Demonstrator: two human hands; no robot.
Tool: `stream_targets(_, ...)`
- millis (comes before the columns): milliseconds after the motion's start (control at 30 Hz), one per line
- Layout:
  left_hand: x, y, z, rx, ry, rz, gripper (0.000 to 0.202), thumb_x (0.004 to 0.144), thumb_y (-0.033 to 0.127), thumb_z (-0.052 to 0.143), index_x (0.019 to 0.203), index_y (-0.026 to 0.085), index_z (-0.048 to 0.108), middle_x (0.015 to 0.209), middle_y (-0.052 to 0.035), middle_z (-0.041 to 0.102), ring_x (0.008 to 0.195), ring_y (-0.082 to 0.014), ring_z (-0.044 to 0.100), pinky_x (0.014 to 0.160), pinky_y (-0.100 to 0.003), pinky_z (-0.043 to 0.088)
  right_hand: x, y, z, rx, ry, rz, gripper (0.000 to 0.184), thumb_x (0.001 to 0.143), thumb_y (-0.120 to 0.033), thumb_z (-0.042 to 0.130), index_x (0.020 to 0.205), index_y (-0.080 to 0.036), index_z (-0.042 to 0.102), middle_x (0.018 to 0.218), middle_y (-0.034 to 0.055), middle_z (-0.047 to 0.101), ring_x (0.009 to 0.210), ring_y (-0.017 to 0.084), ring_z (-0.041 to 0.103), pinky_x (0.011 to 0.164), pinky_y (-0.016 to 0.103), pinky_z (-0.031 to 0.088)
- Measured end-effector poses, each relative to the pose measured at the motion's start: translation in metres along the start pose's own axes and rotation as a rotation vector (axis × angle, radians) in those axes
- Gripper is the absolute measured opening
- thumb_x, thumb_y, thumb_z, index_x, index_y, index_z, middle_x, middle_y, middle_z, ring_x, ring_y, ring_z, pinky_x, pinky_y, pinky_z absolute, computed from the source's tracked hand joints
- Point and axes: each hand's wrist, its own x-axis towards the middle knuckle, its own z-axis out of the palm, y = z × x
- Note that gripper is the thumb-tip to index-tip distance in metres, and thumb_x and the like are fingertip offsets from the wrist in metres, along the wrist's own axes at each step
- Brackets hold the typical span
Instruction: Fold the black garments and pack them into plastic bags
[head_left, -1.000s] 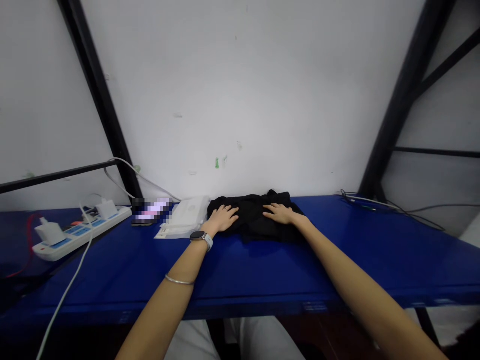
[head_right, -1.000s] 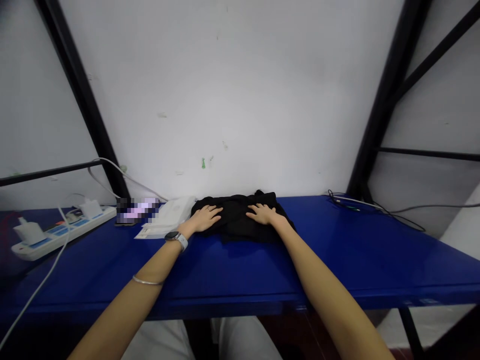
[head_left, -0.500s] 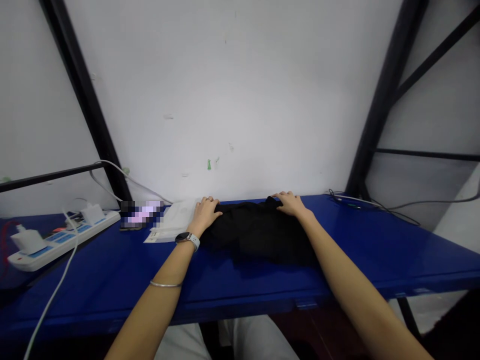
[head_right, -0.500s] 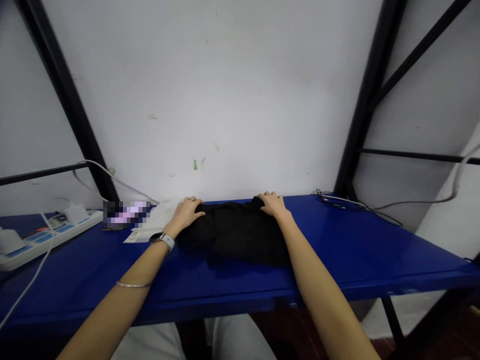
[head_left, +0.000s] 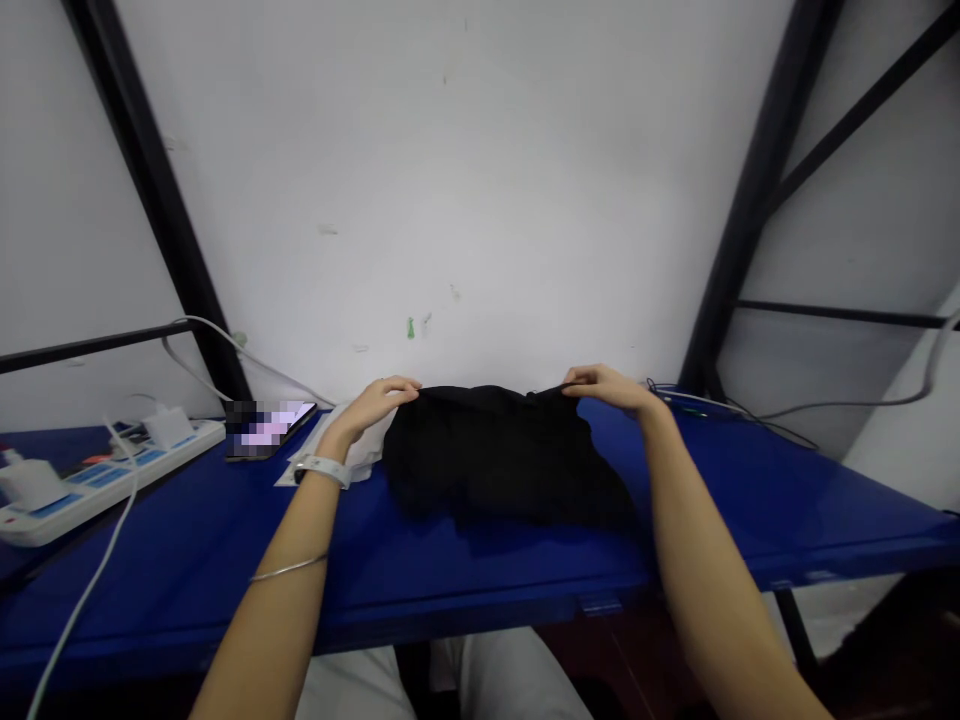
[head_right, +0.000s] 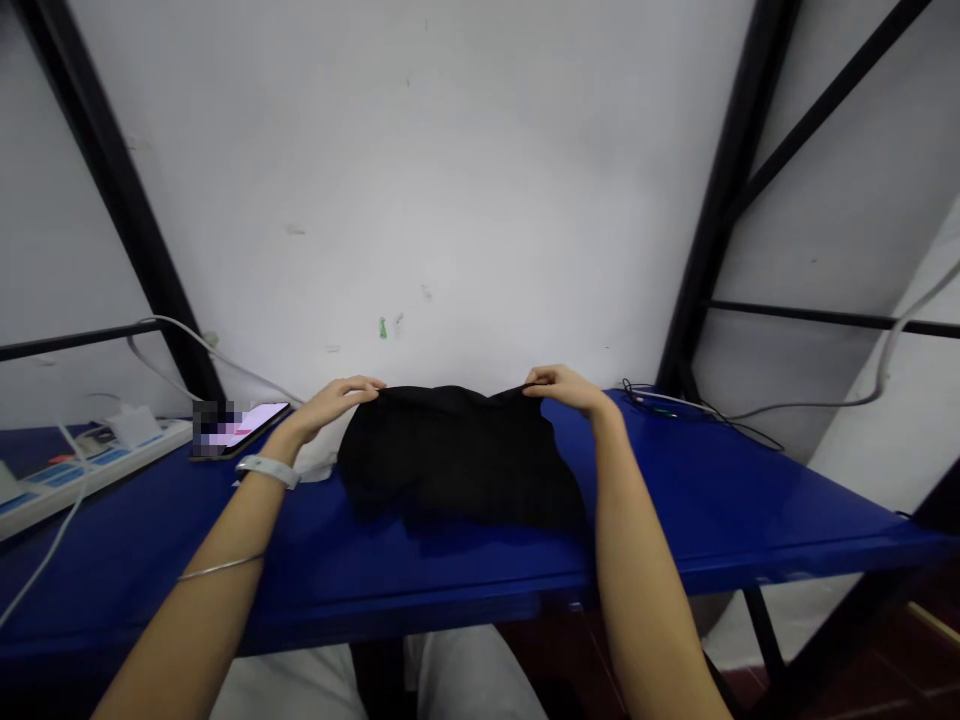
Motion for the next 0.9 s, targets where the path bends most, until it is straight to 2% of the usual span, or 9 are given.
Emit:
stream_targets(100,-0.015,0.012,-0.022,-0.248,-0.320,0.026,0.032,0.085,0.046,0.053,0.084,0.019,0.070,0.121,-0.0067,0.064,0.116,-0.0244,0.053,0.100,-0.036,0.038,-0.027,-0.015,-0.021,0.134,-0.167,-0.018,0.037,0.079,-0.053,0.060,0.075,-0.018,0.066,0.073,0.0038,0.066,0.085,0.021,0.060,0.087,0.035,0.041)
stream_targets(233,-0.022,0.020,-0.027,-0.254,-0.420,-0.004,0.032,0.084,0.048,0.054,0.086,0.020,0.069,0.112,-0.0073,0.067,0.109,-0.0227,0.056,0.095,-0.034,0.040,-0.039,-0.023,-0.027,0.146,-0.156,-0.059,0.052,0.084,-0.060,0.050,0.061,-0.017,0.065,0.072,0.0074,0.067,0.086,0.020,0.062,0.093,0.036,0.038)
stream_targets(333,-0.017,0.018,-0.018,-0.108,-0.565,-0.096,0.035,0.072,0.046,0.067,0.098,0.022,0.067,0.106,-0.0051,0.067,0.099,-0.0205,0.058,0.086,-0.029,0.043,-0.029,-0.026,-0.016,0.153,-0.225,0.006,0.044,0.082,-0.057,0.055,0.074,-0.016,0.069,0.065,0.0058,0.067,0.075,0.018,0.063,0.077,0.032,0.044)
stream_targets(467,-0.009,0.007,-0.001,0.132,-0.707,-0.203,0.043,0.054,0.040,0.079,0.090,0.022,0.066,0.083,0.0007,0.064,0.076,-0.0161,0.055,0.067,-0.024,0.040,-0.009,-0.036,0.016,0.156,-0.561,0.149,0.041,0.076,-0.053,0.064,0.092,-0.015,0.070,0.078,0.0077,0.072,0.068,0.017,0.066,0.057,0.025,0.044)
stream_targets(567,-0.003,-0.002,0.011,0.301,-0.690,-0.230,0.031,0.050,0.037,0.077,0.059,0.020,0.053,0.056,0.0058,0.047,0.056,-0.0117,0.041,0.056,-0.025,0.029,0.003,-0.043,0.042,0.101,-0.685,0.289,0.039,0.070,-0.048,0.071,0.093,-0.016,0.070,0.084,0.0084,0.072,0.074,0.018,0.068,0.060,0.025,0.048)
stream_targets(633,0.001,-0.006,0.015,0.334,-0.667,-0.223,0.038,0.052,0.035,0.073,0.048,0.020,0.039,0.048,0.0069,0.034,0.051,-0.0104,0.032,0.053,-0.026,0.023,0.009,-0.044,0.053,0.041,-0.656,0.348,0.038,0.069,-0.047,0.072,0.092,-0.017,0.071,0.082,0.0082,0.072,0.077,0.019,0.068,0.063,0.026,0.050)
stream_targets(700,0.003,-0.008,0.016,0.292,-0.590,-0.228,0.037,0.054,0.033,0.070,0.047,0.020,0.035,0.048,0.0068,0.031,0.051,-0.0106,0.030,0.053,-0.026,0.022,0.013,-0.040,0.057,-0.008,-0.607,0.347,0.038,0.070,-0.048,0.071,0.094,-0.018,0.072,0.081,0.0080,0.072,0.080,0.020,0.068,0.065,0.027,0.051)
stream_targets(800,0.002,-0.006,0.014,0.210,-0.361,-0.270,0.024,0.056,0.030,0.066,0.054,0.020,0.044,0.054,0.0053,0.042,0.057,-0.0129,0.039,0.055,-0.025,0.026,0.018,-0.030,0.058,-0.115,-0.502,0.233,0.038,0.070,-0.046,0.072,0.099,-0.022,0.072,0.092,0.0072,0.073,0.090,0.024,0.066,0.077,0.033,0.051)
stream_targets(900,0.001,0.000,0.014,0.095,-0.038,-0.335,0.016,0.059,0.028,0.066,0.067,0.020,0.054,0.066,0.0022,0.054,0.069,-0.0166,0.050,0.059,-0.025,0.032,0.022,-0.028,0.064,-0.246,-0.359,0.134,0.038,0.072,-0.043,0.072,0.104,-0.024,0.071,0.103,0.0075,0.070,0.098,0.026,0.064,0.086,0.036,0.048)
